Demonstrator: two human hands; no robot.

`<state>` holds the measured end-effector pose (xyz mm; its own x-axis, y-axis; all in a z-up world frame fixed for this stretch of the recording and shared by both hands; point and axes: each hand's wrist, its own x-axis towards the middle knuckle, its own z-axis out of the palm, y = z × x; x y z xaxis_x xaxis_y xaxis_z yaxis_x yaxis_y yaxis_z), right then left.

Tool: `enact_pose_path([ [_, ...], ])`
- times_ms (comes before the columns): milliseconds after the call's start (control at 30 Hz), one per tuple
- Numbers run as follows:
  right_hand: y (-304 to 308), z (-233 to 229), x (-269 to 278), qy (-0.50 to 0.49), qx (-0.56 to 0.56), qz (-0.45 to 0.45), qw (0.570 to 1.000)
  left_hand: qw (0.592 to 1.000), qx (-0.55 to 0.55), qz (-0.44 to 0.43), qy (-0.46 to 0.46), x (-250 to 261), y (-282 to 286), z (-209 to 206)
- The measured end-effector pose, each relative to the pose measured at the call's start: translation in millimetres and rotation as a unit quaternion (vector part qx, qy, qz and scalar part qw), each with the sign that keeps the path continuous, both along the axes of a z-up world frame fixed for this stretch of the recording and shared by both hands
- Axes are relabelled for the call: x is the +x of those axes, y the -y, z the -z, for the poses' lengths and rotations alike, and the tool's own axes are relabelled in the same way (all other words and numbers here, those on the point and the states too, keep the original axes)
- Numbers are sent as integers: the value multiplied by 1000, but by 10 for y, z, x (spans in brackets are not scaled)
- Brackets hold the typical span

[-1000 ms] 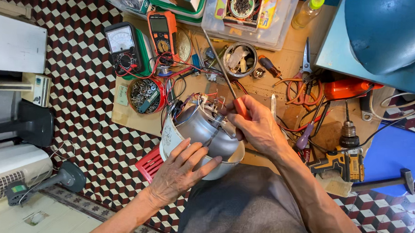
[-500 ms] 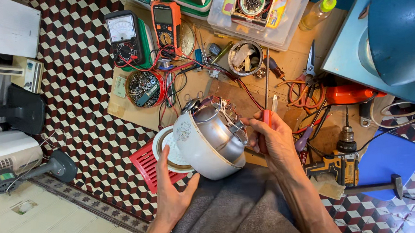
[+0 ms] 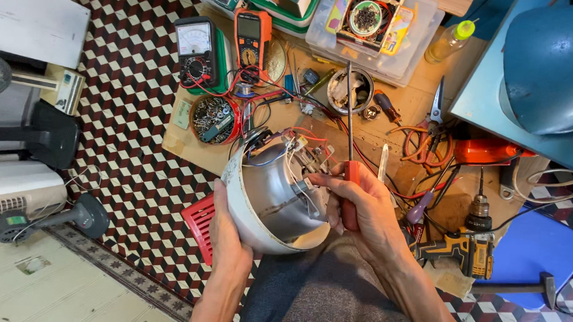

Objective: The person disassembles a red and white electric rice cooker, removes the inner pot, and works on the internal wiring and heating element. They use a screwdriver to adjust components and pliers to cut a wire, then reposition the cooker base.

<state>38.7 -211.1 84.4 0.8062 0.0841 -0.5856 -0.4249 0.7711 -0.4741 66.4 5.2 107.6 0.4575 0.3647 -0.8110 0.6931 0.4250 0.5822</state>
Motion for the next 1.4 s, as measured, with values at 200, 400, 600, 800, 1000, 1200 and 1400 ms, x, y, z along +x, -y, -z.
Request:
enact_pose_path([
  [200, 30, -315, -54, 25, 0, -28, 999, 976, -119, 58, 175, 83, -42, 345],
  [400, 8, -79, -333, -6, -101, -84, 991, 957, -150, 110, 222, 188, -47, 762],
  [600, 220, 173, -729, -95, -314, -116, 937, 963, -142, 96, 208, 297, -4, 1036],
  [800, 293, 136, -1016, -80, -444, -154, 879, 969, -172, 41, 173, 420, 112, 1278],
  [1000, 243, 47, -999, -49, -519, -134, 843, 963, -211, 7, 168, 498, 180, 1395],
  [1200, 284, -118, -877, -8, -567, -156, 809, 975, -171, -10, 139, 317, 320, 1252],
  [1400, 364, -152, -903, 0, -643, -194, 741, 976, -148, 4, 158, 210, 339, 1288],
])
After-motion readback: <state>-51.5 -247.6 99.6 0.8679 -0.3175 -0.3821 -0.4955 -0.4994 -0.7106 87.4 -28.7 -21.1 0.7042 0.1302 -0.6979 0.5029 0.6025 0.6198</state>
